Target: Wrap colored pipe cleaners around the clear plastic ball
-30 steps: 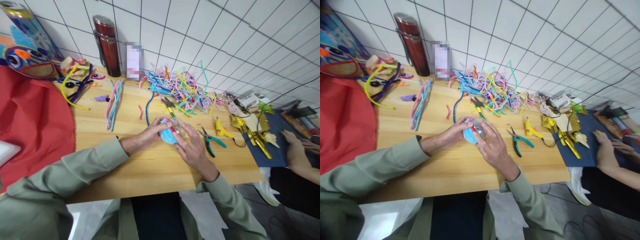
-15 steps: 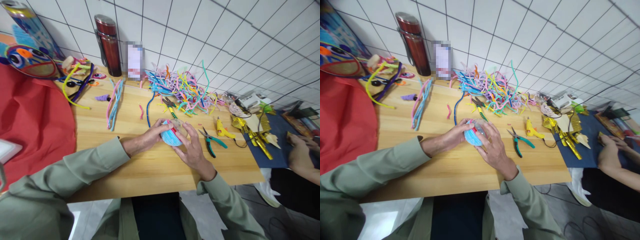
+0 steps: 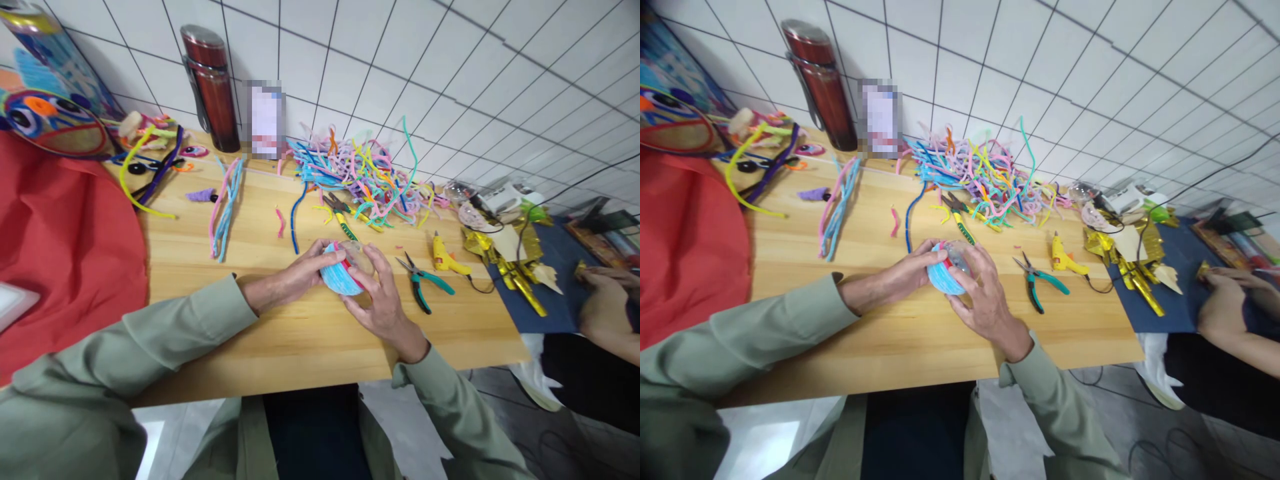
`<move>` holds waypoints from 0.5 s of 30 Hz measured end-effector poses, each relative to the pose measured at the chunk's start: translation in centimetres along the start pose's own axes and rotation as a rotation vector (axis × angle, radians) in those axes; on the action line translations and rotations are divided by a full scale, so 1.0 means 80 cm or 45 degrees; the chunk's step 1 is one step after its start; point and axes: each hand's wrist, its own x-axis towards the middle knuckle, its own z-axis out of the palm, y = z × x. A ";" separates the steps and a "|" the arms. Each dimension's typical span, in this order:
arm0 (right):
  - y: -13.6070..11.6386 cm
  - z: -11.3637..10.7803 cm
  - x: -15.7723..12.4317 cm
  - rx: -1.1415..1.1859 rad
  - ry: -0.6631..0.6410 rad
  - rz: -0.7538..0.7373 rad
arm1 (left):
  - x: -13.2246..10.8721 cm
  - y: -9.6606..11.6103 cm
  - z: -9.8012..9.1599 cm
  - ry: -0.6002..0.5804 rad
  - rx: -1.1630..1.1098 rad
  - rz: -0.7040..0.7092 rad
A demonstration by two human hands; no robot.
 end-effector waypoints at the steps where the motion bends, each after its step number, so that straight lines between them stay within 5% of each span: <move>1: 0.000 0.001 0.000 0.001 0.001 0.004 | 0.000 0.000 0.000 0.003 -0.004 -0.003; 15: -0.002 0.003 0.002 0.021 0.062 -0.022 | 0.002 -0.001 -0.004 0.017 -0.026 -0.011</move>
